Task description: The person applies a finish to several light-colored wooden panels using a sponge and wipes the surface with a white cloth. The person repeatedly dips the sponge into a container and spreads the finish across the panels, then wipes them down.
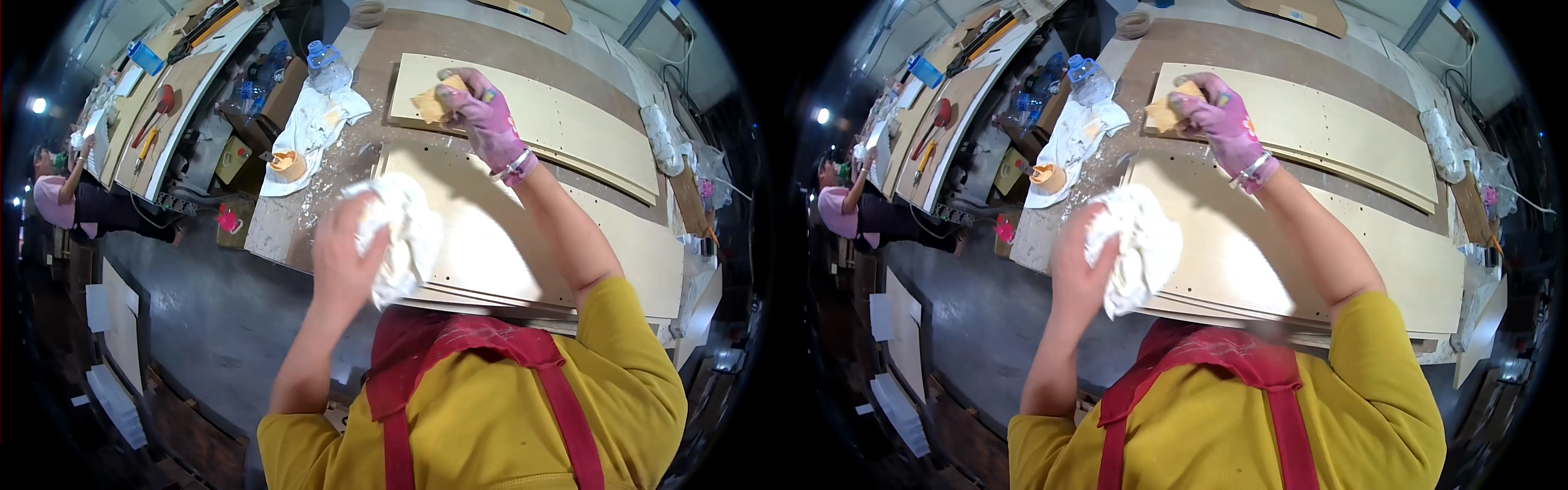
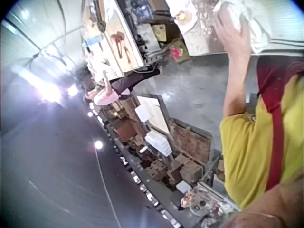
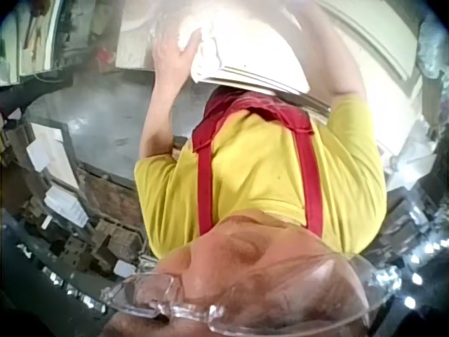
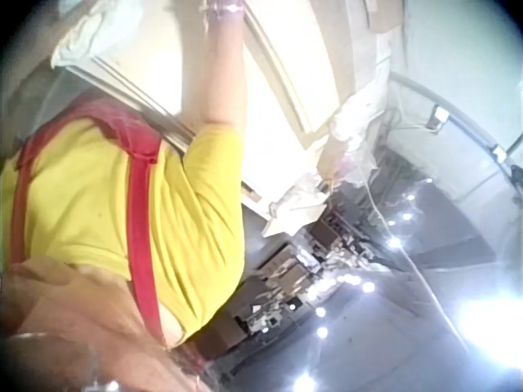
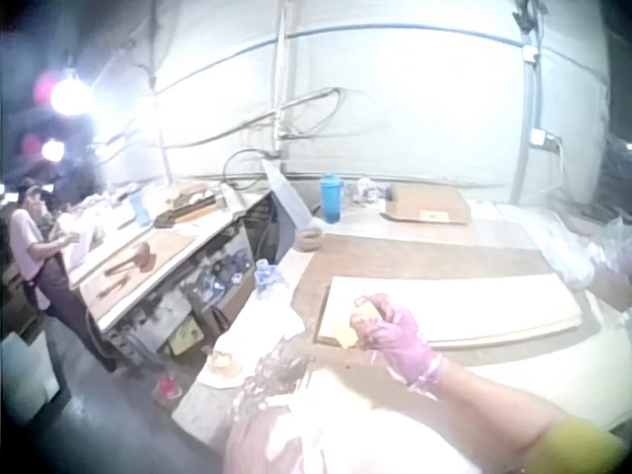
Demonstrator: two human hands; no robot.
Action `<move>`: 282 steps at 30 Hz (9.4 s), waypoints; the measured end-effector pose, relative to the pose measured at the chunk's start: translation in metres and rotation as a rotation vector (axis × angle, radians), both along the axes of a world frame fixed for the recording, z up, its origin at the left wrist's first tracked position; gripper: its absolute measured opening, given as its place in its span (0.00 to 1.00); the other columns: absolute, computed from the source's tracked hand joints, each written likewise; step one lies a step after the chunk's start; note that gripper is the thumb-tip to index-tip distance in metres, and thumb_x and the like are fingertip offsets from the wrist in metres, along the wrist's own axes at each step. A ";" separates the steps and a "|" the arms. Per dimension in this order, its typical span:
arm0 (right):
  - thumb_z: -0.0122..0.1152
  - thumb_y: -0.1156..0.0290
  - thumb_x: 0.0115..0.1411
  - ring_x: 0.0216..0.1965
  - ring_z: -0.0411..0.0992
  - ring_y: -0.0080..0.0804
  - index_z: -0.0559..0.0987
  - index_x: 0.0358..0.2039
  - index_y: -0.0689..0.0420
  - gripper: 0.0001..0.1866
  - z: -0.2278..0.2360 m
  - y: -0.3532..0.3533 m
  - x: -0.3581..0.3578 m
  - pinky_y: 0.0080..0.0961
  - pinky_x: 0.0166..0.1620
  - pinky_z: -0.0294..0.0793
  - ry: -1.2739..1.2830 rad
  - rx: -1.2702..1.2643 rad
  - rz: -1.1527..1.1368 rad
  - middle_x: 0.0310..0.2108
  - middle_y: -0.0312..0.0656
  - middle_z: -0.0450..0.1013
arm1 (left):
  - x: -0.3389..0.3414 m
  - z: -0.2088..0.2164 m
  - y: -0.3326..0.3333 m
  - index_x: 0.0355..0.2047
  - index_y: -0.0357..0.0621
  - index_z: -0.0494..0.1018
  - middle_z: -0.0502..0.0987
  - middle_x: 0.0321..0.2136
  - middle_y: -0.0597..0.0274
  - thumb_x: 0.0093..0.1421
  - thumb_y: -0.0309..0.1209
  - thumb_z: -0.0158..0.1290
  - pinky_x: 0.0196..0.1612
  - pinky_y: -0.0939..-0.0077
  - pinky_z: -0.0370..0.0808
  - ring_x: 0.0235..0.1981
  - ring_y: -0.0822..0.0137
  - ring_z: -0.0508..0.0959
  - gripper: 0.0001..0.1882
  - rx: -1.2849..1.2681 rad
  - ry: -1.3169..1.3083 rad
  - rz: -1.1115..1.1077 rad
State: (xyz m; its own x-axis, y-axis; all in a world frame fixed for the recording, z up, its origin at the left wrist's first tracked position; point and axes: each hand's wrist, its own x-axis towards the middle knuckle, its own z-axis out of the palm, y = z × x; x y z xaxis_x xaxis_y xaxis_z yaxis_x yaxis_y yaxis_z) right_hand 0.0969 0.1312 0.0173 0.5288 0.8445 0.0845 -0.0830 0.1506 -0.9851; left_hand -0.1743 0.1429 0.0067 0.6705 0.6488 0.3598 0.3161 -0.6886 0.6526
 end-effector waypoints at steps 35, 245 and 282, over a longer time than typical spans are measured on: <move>0.56 0.67 0.56 0.38 0.75 0.51 0.73 0.50 0.51 0.19 -0.013 0.034 -0.052 0.42 0.40 0.73 -1.104 -0.015 0.487 0.38 0.47 0.76 | 0.084 -0.028 -0.049 0.48 0.45 0.70 0.72 0.35 0.56 0.49 0.33 0.60 0.38 0.61 0.68 0.38 0.53 0.74 0.25 -0.038 0.023 -0.405; 0.57 0.60 0.61 0.43 0.73 0.51 0.72 0.46 0.58 0.18 -0.062 -0.567 0.018 0.38 0.44 0.73 -0.652 -0.503 -1.421 0.44 0.50 0.69 | 0.197 -0.026 -0.035 0.52 0.32 0.64 0.70 0.45 0.51 0.60 0.22 0.48 0.56 0.69 0.63 0.48 0.59 0.70 0.19 0.072 0.208 -0.724; 0.57 0.62 0.60 0.38 0.75 0.43 0.74 0.44 0.58 0.16 -0.046 -0.479 -0.039 0.34 0.43 0.74 -0.572 -0.445 -1.514 0.37 0.50 0.75 | 0.170 -0.024 0.039 0.52 0.34 0.66 0.72 0.45 0.48 0.57 0.21 0.50 0.54 0.66 0.66 0.49 0.52 0.72 0.21 0.259 0.168 -0.886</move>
